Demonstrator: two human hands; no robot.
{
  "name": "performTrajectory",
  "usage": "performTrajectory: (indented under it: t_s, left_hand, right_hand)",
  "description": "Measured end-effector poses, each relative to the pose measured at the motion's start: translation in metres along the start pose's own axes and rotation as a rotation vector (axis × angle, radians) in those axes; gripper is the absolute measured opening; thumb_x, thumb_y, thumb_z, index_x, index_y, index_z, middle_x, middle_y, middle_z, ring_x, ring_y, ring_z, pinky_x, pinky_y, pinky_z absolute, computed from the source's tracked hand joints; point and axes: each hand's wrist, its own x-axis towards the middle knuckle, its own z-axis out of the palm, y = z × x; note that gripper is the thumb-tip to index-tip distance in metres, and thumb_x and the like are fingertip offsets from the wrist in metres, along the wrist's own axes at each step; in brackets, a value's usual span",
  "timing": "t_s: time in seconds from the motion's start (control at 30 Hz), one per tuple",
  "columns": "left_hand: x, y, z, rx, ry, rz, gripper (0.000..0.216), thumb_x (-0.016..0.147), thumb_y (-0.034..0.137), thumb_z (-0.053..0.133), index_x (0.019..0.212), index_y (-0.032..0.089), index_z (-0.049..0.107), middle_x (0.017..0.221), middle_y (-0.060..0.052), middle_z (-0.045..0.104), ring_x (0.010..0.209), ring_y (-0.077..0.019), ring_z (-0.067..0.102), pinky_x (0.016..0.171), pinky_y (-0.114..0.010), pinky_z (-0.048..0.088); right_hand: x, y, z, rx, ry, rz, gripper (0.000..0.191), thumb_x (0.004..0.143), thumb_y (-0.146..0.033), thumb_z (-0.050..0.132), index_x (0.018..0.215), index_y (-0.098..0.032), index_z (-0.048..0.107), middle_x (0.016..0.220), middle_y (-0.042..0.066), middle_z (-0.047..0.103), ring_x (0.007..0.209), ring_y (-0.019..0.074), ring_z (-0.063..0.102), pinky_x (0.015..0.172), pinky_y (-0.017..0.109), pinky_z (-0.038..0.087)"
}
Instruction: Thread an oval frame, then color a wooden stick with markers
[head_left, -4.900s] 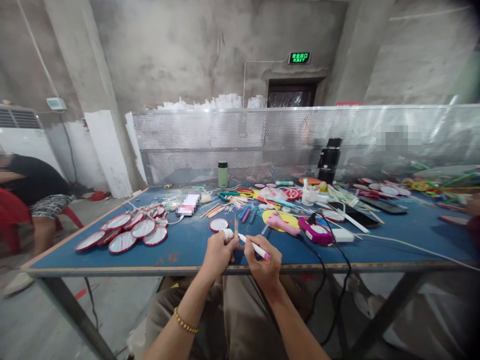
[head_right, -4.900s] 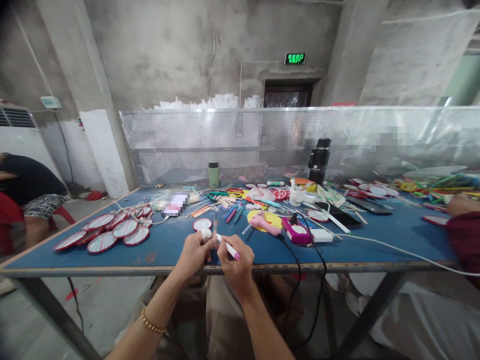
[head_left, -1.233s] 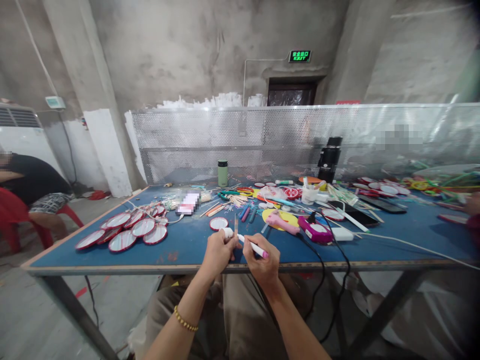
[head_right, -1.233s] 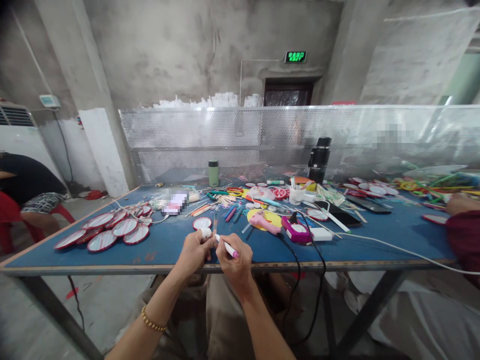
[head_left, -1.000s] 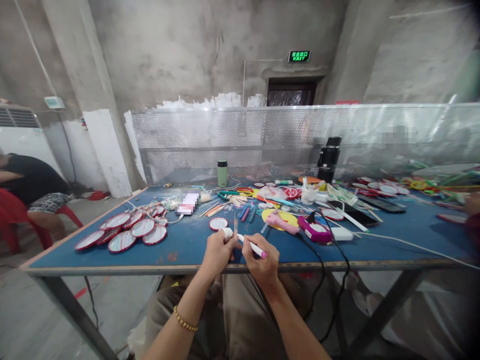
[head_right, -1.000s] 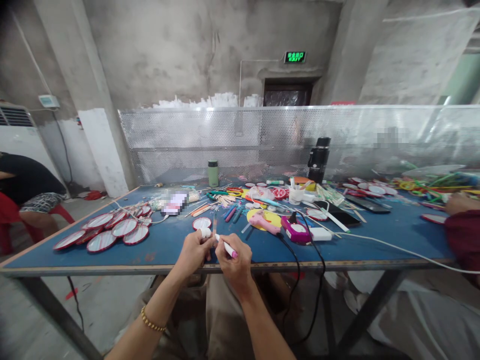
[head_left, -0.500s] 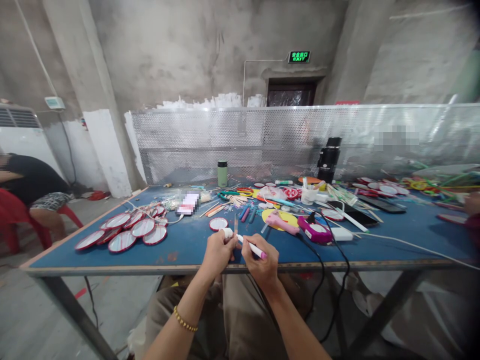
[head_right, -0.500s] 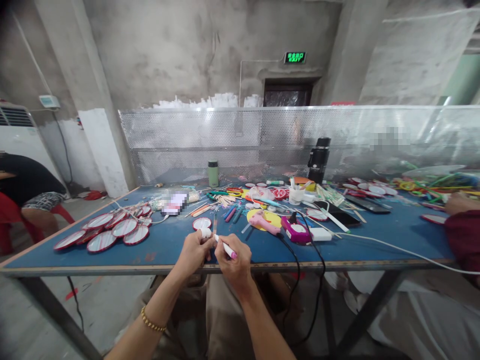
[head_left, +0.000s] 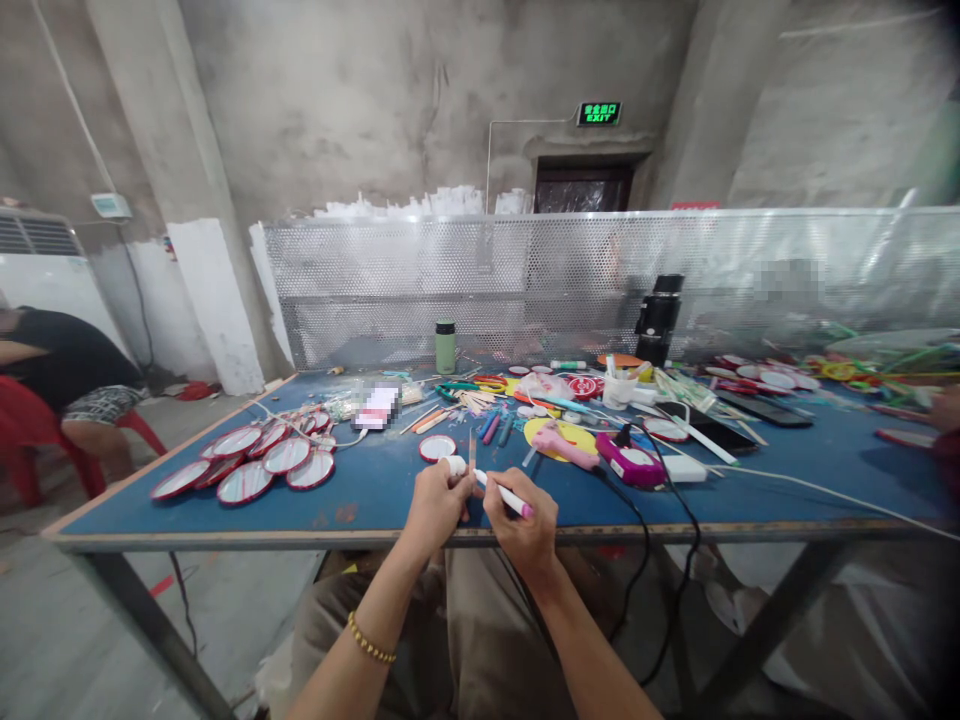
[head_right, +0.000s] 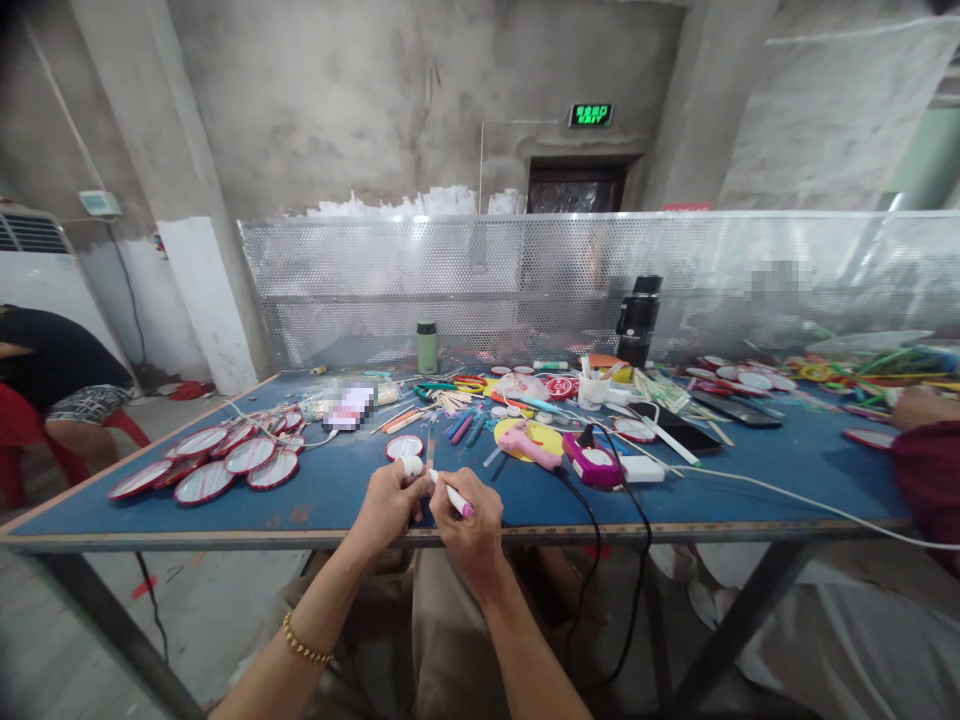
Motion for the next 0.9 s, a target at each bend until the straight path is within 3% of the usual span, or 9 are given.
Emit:
performTrajectory:
  t_s: [0.17,0.43,0.67,0.9]
  left_hand:
    - [0.0007,-0.001,-0.0002,0.001,-0.003,0.004,0.024,0.085,0.036,0.054,0.068,0.02,0.056,0.043,0.006,0.052,0.035,-0.0106,0.047,0.039,-0.02,0.033]
    - [0.0015,-0.0039,0.0005,0.0,0.008,0.008,0.02,0.081,0.03,0.056,0.064,0.02,0.052,0.048,0.006,0.056,0.036,-0.0101,0.05,0.04,-0.02,0.034]
    - [0.0009,-0.0008,0.0006,-0.007,0.001,-0.002,0.027,0.085,0.039,0.055,0.067,0.019,0.057,0.048,0.005,0.056,0.036,-0.0103,0.049,0.04,-0.021,0.033]
    - [0.0005,-0.0017,0.0009,-0.019,0.007,-0.006,0.021,0.082,0.032,0.057,0.066,0.02,0.053,0.046,0.006,0.054,0.035,-0.0101,0.047,0.039,-0.02,0.033]
  right_hand:
    - [0.0025,-0.0009,-0.0017,-0.023,0.025,0.011,0.012,0.091,-0.012,0.055,0.084,-0.018,0.062,0.067,0.0,0.063,0.058,0.0116,0.06,0.059,0.023,0.046]
    - [0.004,-0.002,-0.0001,-0.024,0.024,-0.024,0.012,0.09,-0.013,0.055,0.085,-0.018,0.064,0.068,0.001,0.064,0.06,0.0122,0.062,0.059,0.023,0.048]
    - [0.0056,-0.0037,-0.0018,-0.041,0.053,-0.018,0.014,0.091,-0.012,0.055,0.082,-0.018,0.063,0.065,0.001,0.064,0.057,0.012,0.061,0.057,0.023,0.047]
    - [0.0023,-0.0015,-0.0003,-0.012,0.012,-0.011,0.011,0.09,-0.012,0.056,0.087,-0.018,0.064,0.069,0.002,0.065,0.06,0.0126,0.062,0.059,0.024,0.048]
